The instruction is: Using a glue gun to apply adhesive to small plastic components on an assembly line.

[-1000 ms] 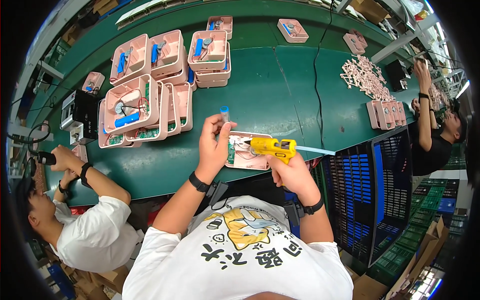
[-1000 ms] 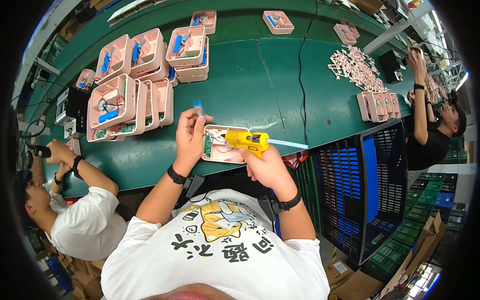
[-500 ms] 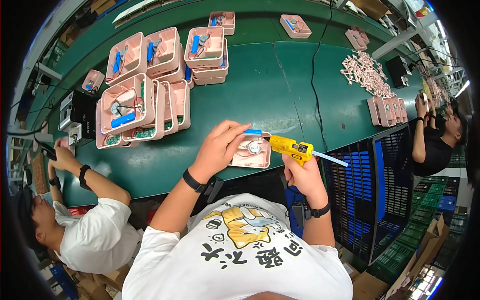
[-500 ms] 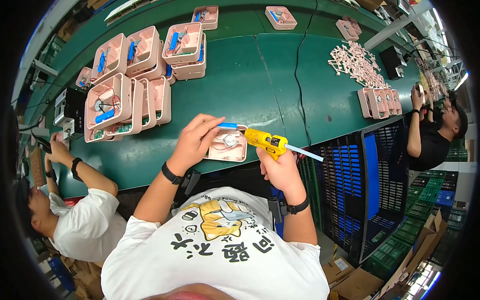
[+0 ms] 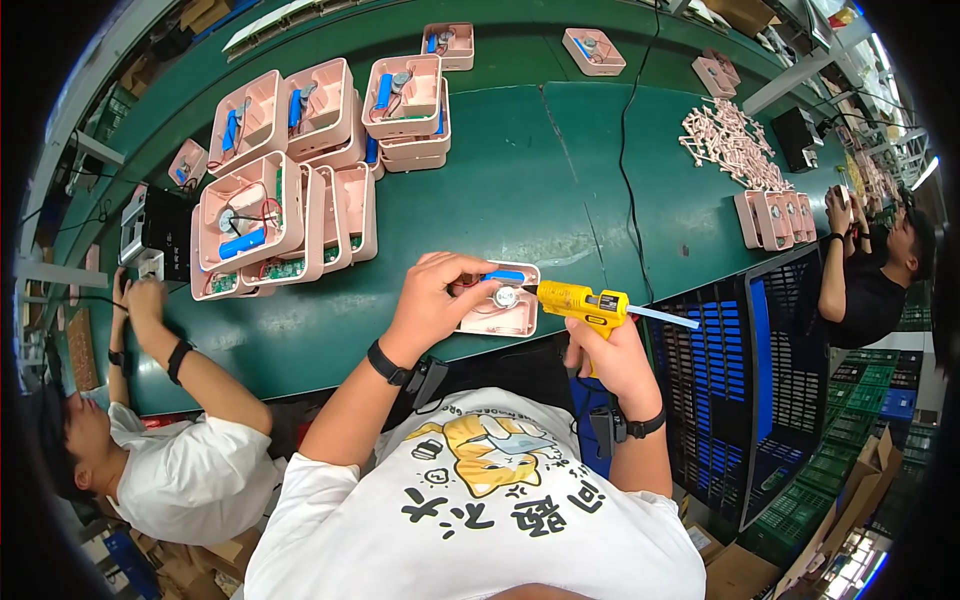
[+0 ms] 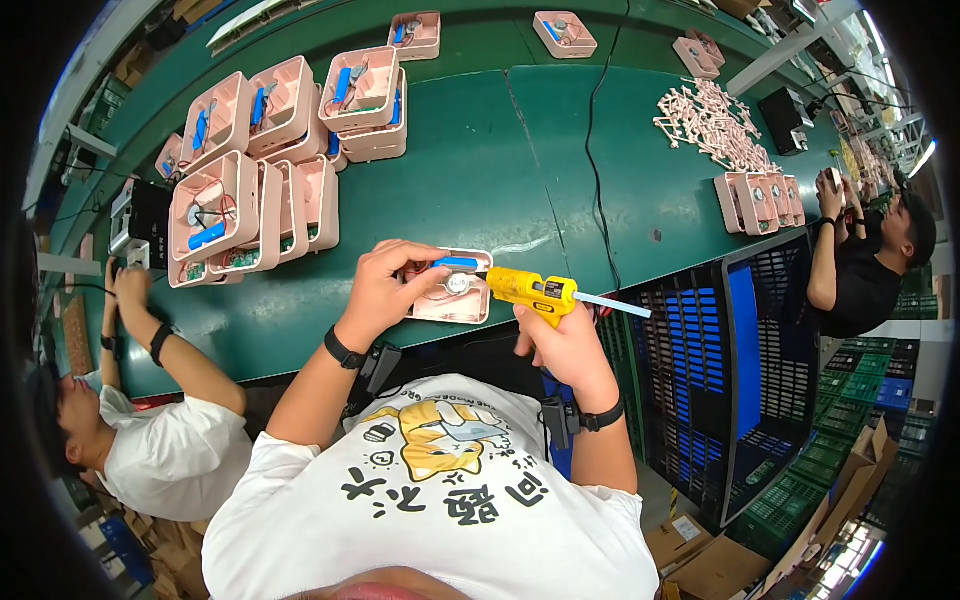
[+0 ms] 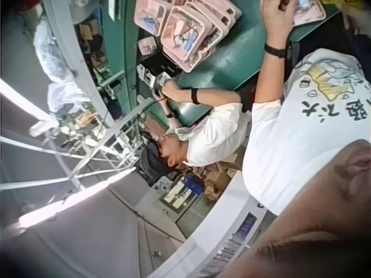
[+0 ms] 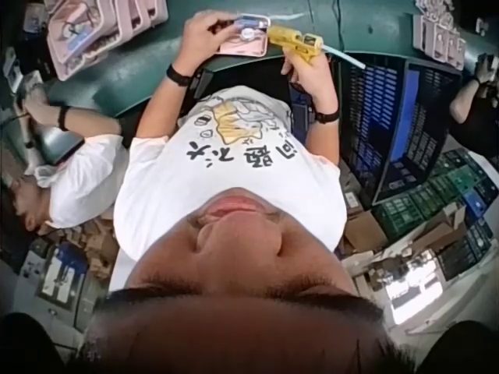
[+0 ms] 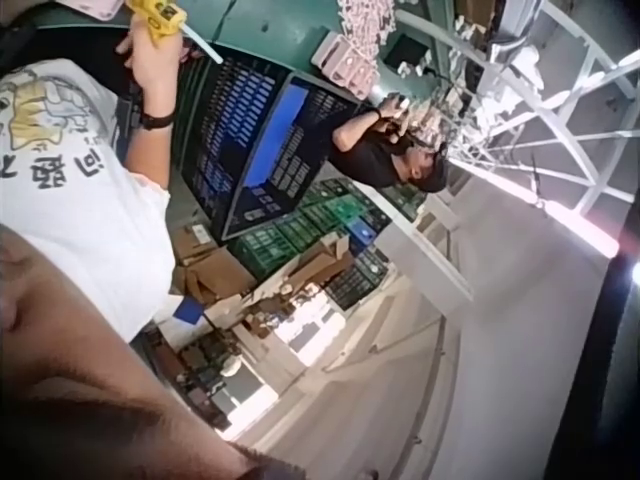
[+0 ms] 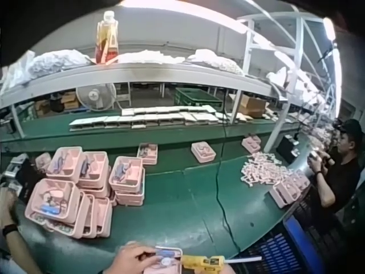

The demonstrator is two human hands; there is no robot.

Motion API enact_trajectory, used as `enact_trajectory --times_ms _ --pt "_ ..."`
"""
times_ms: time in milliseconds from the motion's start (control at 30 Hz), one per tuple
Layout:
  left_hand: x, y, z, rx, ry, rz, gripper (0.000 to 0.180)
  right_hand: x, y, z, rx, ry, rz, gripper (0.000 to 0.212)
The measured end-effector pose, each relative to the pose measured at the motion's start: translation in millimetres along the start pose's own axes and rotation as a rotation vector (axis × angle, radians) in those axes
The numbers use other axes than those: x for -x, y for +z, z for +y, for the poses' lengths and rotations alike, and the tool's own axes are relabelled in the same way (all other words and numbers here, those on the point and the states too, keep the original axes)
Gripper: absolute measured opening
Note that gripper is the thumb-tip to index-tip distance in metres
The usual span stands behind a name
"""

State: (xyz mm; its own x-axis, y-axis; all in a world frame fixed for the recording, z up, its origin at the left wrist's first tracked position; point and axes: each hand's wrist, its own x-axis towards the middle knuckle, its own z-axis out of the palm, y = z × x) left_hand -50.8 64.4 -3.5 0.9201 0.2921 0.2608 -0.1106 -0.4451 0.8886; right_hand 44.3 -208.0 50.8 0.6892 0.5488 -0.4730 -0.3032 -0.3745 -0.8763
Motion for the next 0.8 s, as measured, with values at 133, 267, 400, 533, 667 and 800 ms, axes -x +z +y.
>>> enact_trajectory --times_ms 133,267,400,533,667,800 --pt "-3 -7 -5 -0.115 0.179 -0.003 0.021 -4 -4 2 -0.046 -0.045 0.028 0.035" --pt "-4 -7 -3 -0.233 0.215 0.051 0.02 -10 -5 6 -0.069 -0.066 0.013 0.036" --pt "-9 -4 1 -0.07 -0.057 0.019 0.02 -16 0 9 -0.079 -0.065 0.007 0.032" --pt "-26 -11 -5 0.081 -0.282 -0.114 0.021 -19 0 5 -0.055 -0.025 0.008 0.028" --pt "-28 -18 -7 -0.006 -0.281 -0.252 0.022 -13 -1 1 0.048 -0.004 -0.017 0.026" --pt "-22 -18 -5 0.019 -0.325 -0.269 0.021 -3 1 5 0.077 -0.085 0.023 0.026"
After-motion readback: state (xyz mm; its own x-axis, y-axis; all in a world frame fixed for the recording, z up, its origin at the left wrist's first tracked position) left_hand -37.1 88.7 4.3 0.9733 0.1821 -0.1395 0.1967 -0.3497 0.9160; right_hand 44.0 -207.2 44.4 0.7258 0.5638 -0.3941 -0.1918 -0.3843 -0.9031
